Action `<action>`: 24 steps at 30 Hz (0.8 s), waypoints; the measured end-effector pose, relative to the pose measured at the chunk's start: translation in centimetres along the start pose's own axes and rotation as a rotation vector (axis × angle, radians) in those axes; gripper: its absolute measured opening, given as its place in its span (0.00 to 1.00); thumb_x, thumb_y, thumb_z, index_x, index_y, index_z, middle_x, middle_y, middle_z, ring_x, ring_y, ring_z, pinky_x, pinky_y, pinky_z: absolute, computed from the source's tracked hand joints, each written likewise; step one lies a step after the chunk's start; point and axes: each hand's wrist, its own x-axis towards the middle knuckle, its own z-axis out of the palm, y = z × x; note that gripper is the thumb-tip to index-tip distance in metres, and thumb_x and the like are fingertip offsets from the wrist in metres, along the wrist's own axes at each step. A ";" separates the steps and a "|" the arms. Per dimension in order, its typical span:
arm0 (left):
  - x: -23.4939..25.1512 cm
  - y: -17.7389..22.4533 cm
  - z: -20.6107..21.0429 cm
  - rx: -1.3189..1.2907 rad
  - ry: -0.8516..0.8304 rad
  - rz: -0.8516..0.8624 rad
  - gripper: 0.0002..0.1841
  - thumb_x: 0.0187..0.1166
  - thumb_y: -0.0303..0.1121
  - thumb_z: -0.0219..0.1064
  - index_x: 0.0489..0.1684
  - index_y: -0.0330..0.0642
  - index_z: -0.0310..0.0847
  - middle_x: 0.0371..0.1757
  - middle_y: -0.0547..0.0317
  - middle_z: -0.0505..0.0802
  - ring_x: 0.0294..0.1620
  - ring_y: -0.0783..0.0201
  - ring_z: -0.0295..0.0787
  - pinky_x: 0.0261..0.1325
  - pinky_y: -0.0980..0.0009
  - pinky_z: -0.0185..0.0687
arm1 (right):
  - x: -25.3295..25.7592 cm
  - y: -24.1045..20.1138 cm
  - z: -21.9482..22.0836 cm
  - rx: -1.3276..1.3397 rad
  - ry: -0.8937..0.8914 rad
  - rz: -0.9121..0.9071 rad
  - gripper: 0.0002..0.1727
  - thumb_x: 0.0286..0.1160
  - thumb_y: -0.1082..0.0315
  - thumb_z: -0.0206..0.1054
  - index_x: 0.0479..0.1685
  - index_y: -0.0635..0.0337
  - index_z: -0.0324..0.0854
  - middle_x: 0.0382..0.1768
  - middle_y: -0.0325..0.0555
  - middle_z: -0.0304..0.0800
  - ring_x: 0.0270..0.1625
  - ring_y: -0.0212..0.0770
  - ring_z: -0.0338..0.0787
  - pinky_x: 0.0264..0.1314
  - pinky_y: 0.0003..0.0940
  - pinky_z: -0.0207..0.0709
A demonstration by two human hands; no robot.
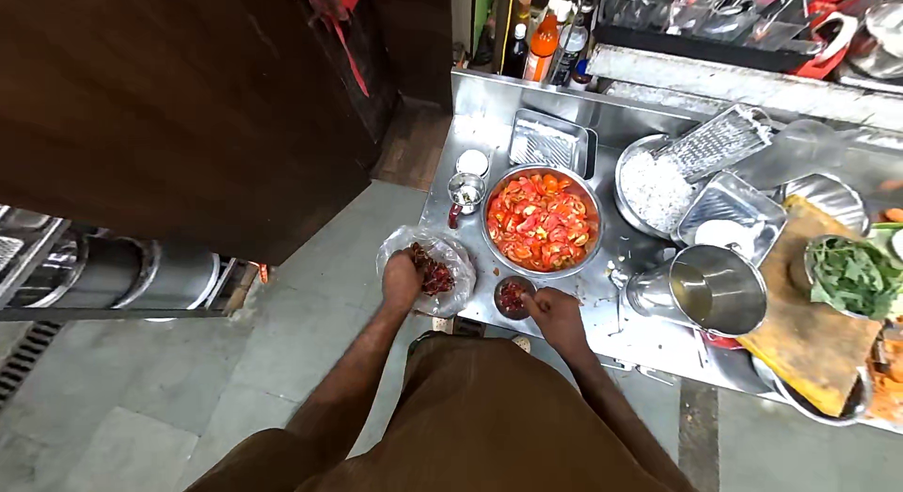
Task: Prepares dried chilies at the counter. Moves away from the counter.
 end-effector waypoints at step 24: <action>1.3 -1.4 -1.1 -0.070 -0.061 0.084 0.14 0.70 0.29 0.77 0.53 0.42 0.90 0.47 0.46 0.96 0.54 0.41 0.93 0.62 0.33 0.84 | 0.1 -1.9 -0.2 0.130 -0.028 -0.041 0.22 0.80 0.51 0.70 0.16 0.48 0.79 0.21 0.33 0.79 0.23 0.33 0.78 0.25 0.35 0.76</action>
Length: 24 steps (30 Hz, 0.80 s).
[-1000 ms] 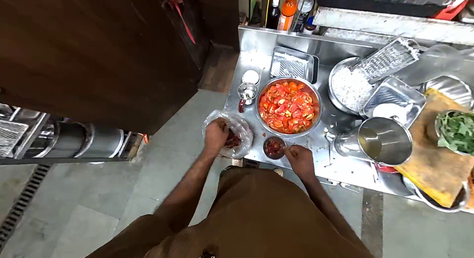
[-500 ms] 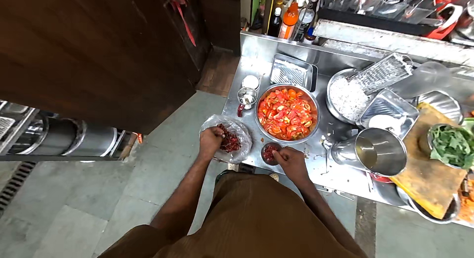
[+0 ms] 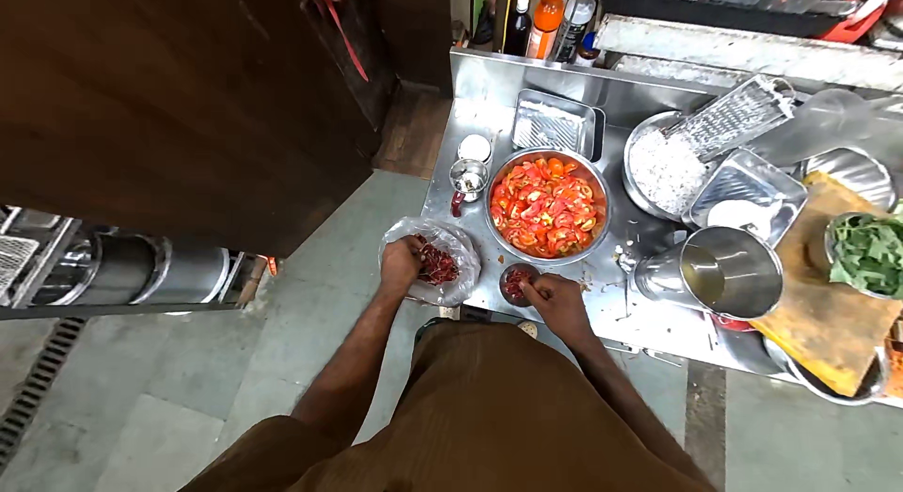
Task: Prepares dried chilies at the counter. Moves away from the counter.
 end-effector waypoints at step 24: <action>-0.9 0.4 -2.0 -0.365 0.052 0.112 0.14 0.70 0.30 0.81 0.53 0.46 0.92 0.46 0.59 0.98 0.46 0.63 0.97 0.57 0.52 0.92 | -0.7 -1.0 -0.7 0.028 -0.002 0.001 0.22 0.80 0.55 0.72 0.14 0.49 0.76 0.20 0.34 0.78 0.22 0.33 0.76 0.23 0.33 0.71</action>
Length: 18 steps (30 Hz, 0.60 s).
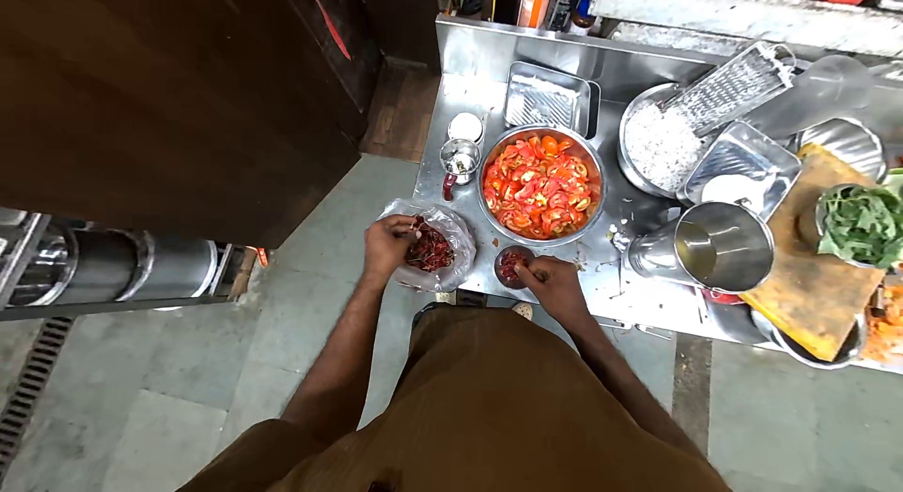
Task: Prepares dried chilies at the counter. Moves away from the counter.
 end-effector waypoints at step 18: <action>-5.6 11.9 7.8 -0.143 -0.372 0.284 0.34 0.68 0.28 0.83 0.78 0.51 0.77 0.52 0.63 0.95 0.37 0.66 0.96 0.45 0.63 0.98 | 2.6 -3.4 0.5 0.425 0.050 0.180 0.12 0.81 0.64 0.71 0.56 0.59 0.90 0.41 0.41 0.97 0.37 0.34 0.95 0.46 0.34 0.94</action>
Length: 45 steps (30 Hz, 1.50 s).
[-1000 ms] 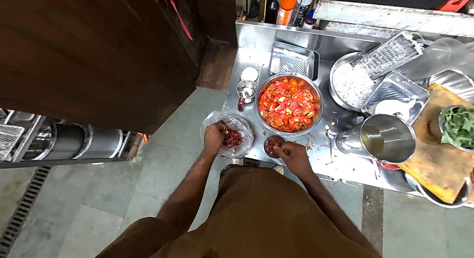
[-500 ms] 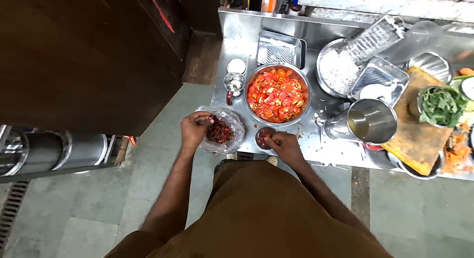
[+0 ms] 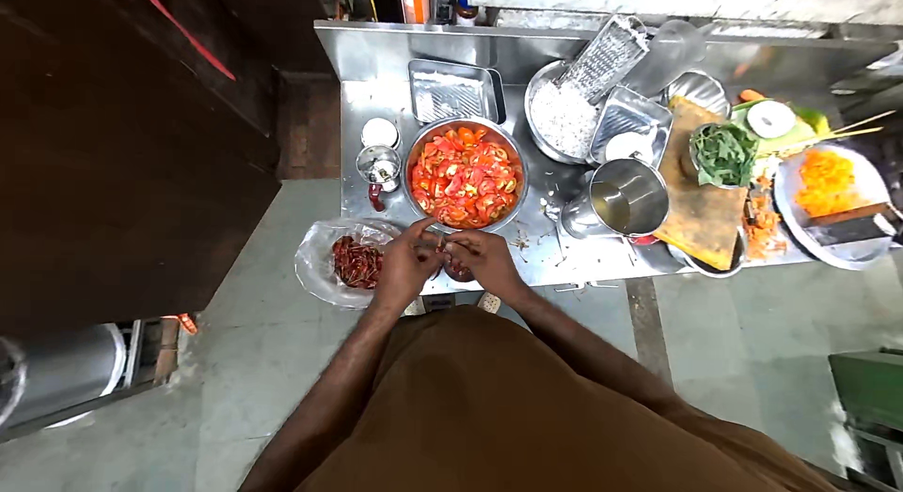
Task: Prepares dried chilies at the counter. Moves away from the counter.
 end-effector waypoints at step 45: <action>1.7 0.7 6.8 0.237 -0.347 0.018 0.40 0.69 0.22 0.78 0.84 0.48 0.63 0.40 0.62 0.98 0.40 0.64 0.97 0.53 0.57 0.94 | -2.5 4.6 -6.1 -0.171 -0.090 0.048 0.04 0.75 0.68 0.73 0.38 0.56 0.93 0.39 0.39 0.96 0.42 0.33 0.92 0.52 0.39 0.88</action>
